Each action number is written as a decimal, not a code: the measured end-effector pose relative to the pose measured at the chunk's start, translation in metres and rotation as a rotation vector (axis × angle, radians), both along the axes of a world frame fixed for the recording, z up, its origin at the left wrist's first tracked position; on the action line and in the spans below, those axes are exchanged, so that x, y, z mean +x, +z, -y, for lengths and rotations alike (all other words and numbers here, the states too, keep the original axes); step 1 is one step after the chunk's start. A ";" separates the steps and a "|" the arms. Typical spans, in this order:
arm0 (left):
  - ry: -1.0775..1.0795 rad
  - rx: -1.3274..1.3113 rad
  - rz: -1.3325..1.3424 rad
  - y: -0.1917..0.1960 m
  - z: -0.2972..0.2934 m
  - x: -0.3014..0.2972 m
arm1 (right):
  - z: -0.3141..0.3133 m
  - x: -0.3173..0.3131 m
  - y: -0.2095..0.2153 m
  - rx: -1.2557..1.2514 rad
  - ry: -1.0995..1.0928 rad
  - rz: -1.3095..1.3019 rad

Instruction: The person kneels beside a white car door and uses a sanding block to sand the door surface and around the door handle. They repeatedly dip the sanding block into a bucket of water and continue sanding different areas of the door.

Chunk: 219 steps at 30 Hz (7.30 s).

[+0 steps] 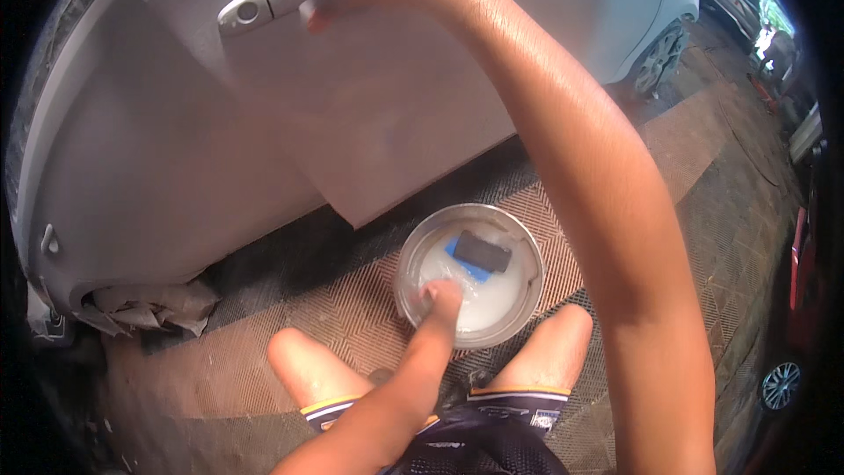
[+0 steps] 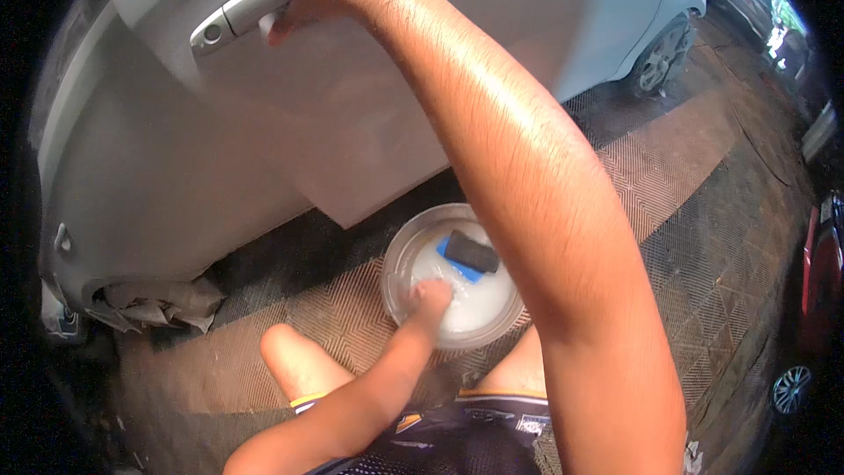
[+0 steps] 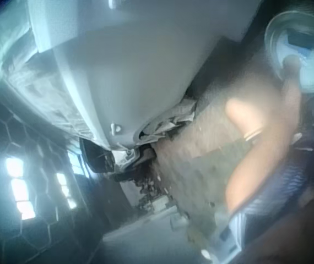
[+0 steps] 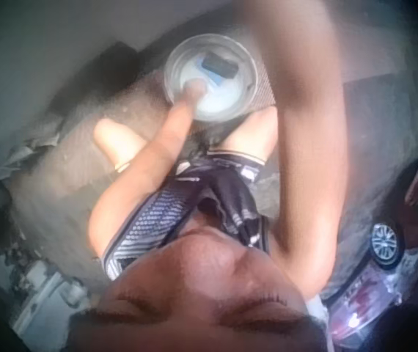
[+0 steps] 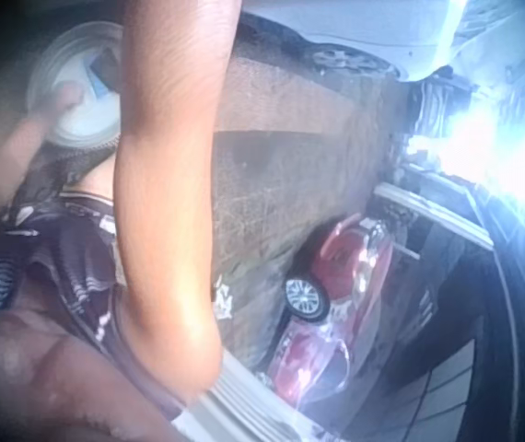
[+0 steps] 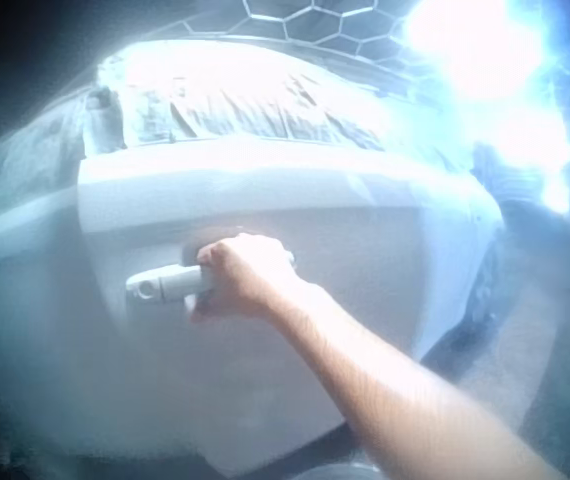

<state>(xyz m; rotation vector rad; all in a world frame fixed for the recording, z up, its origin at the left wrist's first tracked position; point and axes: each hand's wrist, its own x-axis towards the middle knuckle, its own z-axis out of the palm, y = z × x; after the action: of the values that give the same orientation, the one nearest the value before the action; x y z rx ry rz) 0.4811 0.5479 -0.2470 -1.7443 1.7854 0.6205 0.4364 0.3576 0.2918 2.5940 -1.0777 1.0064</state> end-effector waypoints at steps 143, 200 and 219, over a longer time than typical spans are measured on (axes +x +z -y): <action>-1.140 -1.561 0.420 0.557 0.105 0.306 | 0.004 0.032 -0.014 0.076 -0.071 0.120; -1.334 -1.164 0.523 0.540 0.106 0.264 | 0.012 0.034 -0.026 0.014 -0.080 0.165; -1.241 -1.228 0.453 0.529 0.103 0.246 | 0.019 0.037 -0.035 -0.117 -0.004 0.263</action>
<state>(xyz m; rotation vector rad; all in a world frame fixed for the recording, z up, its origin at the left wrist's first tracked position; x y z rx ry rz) 0.7268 0.4453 0.2822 -0.7155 2.4865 -1.4691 0.4737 0.3391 0.2569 2.4147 -1.0419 1.3959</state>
